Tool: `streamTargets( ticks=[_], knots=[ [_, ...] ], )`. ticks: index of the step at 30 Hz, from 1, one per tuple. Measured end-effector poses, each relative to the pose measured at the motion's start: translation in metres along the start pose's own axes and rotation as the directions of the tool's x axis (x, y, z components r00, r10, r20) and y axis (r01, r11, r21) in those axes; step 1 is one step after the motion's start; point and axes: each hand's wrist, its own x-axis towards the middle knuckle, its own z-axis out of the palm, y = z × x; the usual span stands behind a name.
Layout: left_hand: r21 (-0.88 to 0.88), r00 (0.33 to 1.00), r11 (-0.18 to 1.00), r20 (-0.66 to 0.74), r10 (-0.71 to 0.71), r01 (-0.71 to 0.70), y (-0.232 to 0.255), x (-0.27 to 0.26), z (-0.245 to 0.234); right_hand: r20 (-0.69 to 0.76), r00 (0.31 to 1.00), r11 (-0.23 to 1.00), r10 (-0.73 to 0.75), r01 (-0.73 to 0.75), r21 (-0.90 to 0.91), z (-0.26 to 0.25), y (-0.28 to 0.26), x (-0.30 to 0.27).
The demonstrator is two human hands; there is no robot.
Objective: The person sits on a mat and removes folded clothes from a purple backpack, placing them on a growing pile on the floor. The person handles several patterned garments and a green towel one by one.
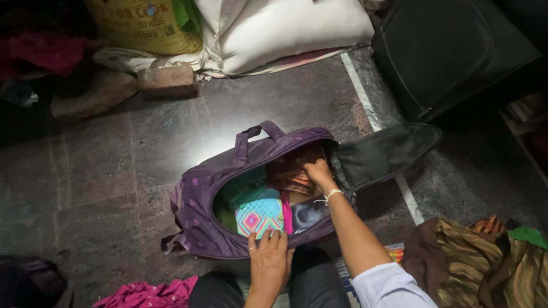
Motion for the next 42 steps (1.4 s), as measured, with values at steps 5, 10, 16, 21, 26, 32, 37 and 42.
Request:
streamTargets(
  ticks=[5,10,16,21,26,32,37,42],
  knots=[
    [-0.084,0.999,0.996,-0.033,0.002,-0.005,0.000,-0.004,-0.002,0.030,0.999,0.999,0.030,-0.031,0.021,0.001,-0.005,-0.008],
    [-0.129,1.000,0.992,-0.024,-0.003,0.000,0.003,-0.001,-0.010,0.049,0.998,0.998,0.049,-0.047,-0.029,-0.005,-0.016,-0.019],
    [-0.148,0.999,0.989,-0.028,0.022,-0.026,0.002,-0.004,-0.015,0.050,0.999,0.977,-0.004,-0.007,0.215,-0.006,-0.022,-0.028],
    [-0.134,0.997,0.990,-0.062,0.045,-0.053,0.002,-0.007,-0.016,0.112,0.985,0.815,-0.130,0.042,0.578,-0.012,-0.028,-0.035],
    [-0.132,0.999,0.991,-0.016,0.030,-0.032,0.004,-0.007,-0.018,0.210,0.959,0.637,-0.190,-0.043,0.770,-0.031,-0.041,-0.057],
    [-0.166,0.999,0.986,0.039,0.016,-0.009,0.003,-0.008,-0.025,0.262,0.944,0.543,-0.202,-0.115,0.832,-0.060,-0.064,-0.097],
    [-0.241,0.999,0.970,-0.014,-0.037,0.032,0.000,-0.009,-0.026,0.269,0.932,0.523,-0.244,-0.107,0.845,-0.084,-0.078,-0.120],
    [-0.444,0.983,0.887,-0.060,-0.171,0.127,-0.005,-0.005,-0.035,0.274,0.931,0.494,-0.240,-0.125,0.860,-0.101,-0.085,-0.136]
  ],
)
